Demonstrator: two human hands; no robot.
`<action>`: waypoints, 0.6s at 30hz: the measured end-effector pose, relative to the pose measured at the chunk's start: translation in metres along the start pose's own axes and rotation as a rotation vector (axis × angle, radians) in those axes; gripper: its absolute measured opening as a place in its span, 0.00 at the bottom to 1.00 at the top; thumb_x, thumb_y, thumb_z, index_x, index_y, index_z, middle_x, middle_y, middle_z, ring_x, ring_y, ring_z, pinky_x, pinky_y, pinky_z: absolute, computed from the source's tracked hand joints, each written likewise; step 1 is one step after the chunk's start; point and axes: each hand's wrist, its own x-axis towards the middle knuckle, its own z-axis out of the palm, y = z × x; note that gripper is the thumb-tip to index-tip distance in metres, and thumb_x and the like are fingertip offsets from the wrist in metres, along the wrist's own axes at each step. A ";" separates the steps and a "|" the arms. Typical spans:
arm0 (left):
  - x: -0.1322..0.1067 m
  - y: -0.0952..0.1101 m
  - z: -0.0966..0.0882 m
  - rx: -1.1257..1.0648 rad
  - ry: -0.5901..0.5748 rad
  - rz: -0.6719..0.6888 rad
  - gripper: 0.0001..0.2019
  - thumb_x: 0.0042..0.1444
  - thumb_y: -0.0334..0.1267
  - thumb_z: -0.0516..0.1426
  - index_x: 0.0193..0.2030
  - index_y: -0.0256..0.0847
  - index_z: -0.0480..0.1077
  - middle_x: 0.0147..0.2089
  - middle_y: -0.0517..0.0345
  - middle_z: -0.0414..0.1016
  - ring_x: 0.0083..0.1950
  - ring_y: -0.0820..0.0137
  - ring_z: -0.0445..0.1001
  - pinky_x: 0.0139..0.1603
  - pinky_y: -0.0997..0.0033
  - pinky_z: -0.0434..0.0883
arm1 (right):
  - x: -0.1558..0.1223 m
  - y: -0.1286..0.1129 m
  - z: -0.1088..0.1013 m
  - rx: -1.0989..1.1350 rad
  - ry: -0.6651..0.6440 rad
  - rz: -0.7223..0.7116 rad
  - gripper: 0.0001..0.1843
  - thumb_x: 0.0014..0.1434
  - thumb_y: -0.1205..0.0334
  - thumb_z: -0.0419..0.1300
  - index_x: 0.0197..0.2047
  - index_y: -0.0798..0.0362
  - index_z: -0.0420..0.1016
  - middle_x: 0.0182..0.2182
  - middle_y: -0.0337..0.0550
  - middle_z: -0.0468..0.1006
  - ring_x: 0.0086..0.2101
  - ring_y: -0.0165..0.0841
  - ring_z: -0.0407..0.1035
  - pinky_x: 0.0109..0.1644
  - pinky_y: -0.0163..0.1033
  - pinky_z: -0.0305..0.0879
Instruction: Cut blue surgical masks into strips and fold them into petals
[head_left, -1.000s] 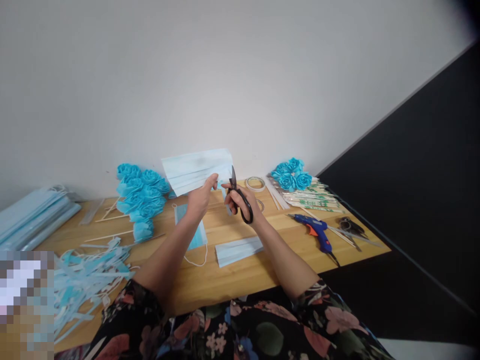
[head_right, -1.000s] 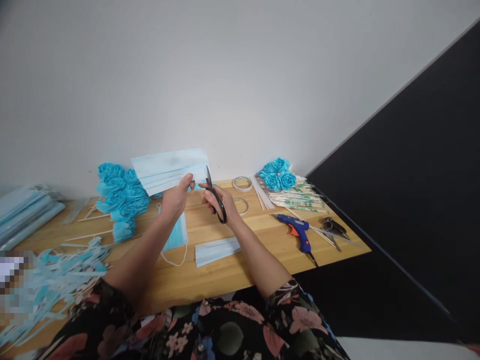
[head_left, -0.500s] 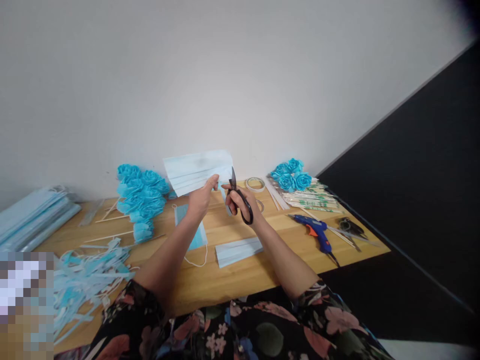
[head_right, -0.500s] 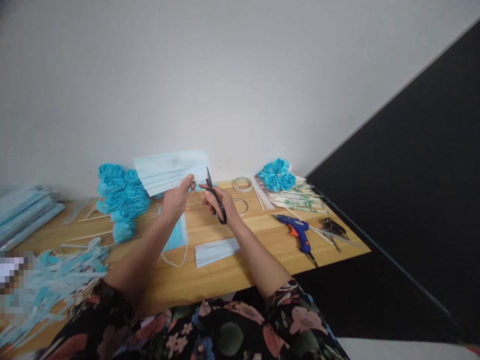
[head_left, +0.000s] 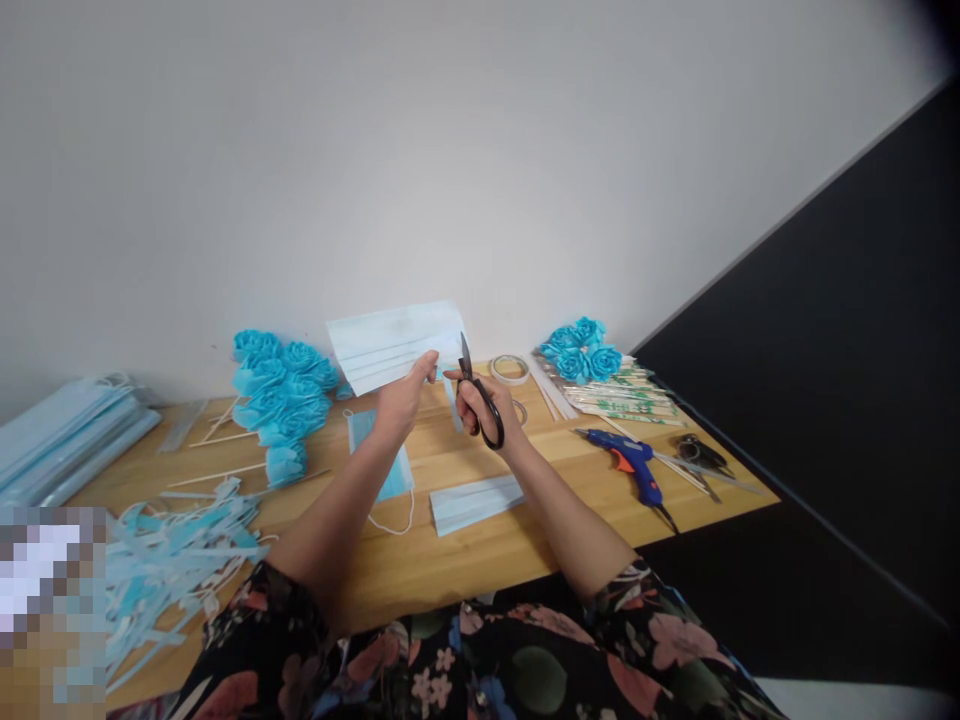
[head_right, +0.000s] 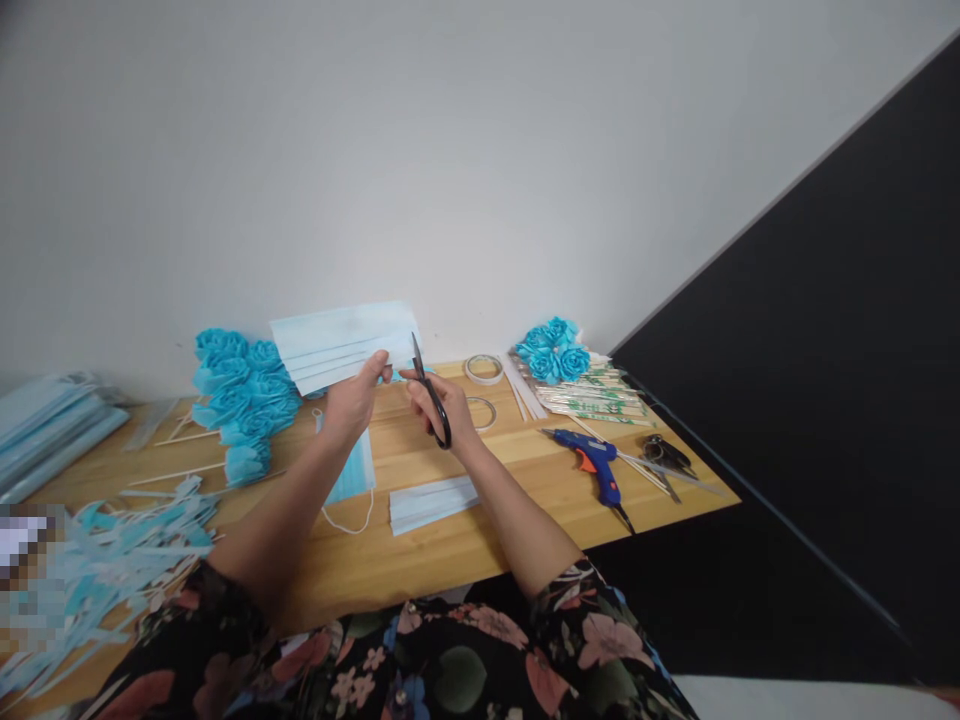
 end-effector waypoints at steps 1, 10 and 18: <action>0.000 0.000 0.000 -0.011 -0.001 0.001 0.23 0.53 0.52 0.63 0.16 0.43 0.62 0.24 0.62 0.67 0.34 0.68 0.69 0.47 0.68 0.67 | 0.000 0.000 0.000 0.001 0.002 -0.001 0.31 0.61 0.38 0.59 0.51 0.57 0.79 0.21 0.31 0.66 0.15 0.21 0.57 0.17 0.30 0.55; 0.001 0.001 0.001 -0.073 -0.011 0.052 0.21 0.54 0.49 0.64 0.17 0.43 0.63 0.23 0.62 0.66 0.31 0.70 0.68 0.44 0.68 0.67 | 0.001 0.004 -0.002 -0.025 0.016 0.024 0.33 0.59 0.37 0.60 0.53 0.57 0.79 0.20 0.31 0.66 0.15 0.22 0.57 0.18 0.30 0.55; 0.003 0.002 0.003 -0.101 -0.006 0.052 0.23 0.52 0.54 0.64 0.19 0.43 0.62 0.22 0.62 0.64 0.29 0.70 0.67 0.41 0.68 0.69 | -0.001 -0.002 0.000 -0.052 0.028 0.016 0.31 0.60 0.39 0.59 0.52 0.57 0.80 0.18 0.31 0.65 0.15 0.21 0.56 0.18 0.30 0.54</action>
